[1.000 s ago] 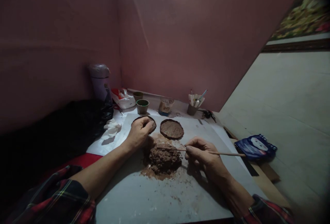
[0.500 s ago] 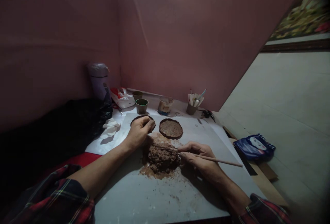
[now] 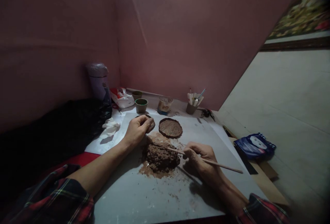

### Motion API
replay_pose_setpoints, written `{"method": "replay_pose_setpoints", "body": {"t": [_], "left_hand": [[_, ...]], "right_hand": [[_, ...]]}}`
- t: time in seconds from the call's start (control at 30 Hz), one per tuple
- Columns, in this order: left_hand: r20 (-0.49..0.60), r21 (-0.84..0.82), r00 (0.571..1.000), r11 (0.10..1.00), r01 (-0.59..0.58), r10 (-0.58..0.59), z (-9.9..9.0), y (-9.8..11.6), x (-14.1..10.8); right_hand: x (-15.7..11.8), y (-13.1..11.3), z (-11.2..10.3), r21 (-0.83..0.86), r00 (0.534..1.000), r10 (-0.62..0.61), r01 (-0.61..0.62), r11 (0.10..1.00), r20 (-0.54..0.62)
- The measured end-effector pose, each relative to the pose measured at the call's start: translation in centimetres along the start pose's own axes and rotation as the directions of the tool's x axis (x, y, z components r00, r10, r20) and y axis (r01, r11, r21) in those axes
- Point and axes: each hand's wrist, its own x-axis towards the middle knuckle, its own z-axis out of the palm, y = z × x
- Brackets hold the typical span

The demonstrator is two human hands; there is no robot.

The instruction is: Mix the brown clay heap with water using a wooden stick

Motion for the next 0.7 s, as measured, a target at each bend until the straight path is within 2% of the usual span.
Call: {"method": "replay_pose_setpoints", "body": {"t": [0.1,0.3,0.43,0.53,0.7], "left_hand": [[-0.001,0.008,1.000,1.000,-0.010,0.010,-0.03,-0.39,0.05],[0.001,0.007,1.000,1.000,-0.009,0.009,-0.12,-0.51,0.11],[0.011,-0.009,1.000,1.000,-0.008,0.008,0.02,-0.42,0.13],[0.014,-0.011,1.000,1.000,-0.014,0.014,0.03,-0.50,0.09],[0.004,0.032,1.000,0.999,-0.021,0.021,-0.14,-0.56,0.01]], "right_hand": [[0.18,0.00,-0.09,-0.040,0.998,0.036,-0.034,0.999,0.050],[0.38,0.38,-0.24,0.130,0.962,0.250,-0.264,0.956,0.114],[0.41,0.80,-0.08,0.201,0.942,0.310,-0.331,0.922,0.130],[0.40,0.96,-0.17,0.184,0.954,0.272,-0.292,0.939,0.127],[0.11,0.45,-0.55,0.089,0.990,0.110,-0.118,0.989,0.092]]}}
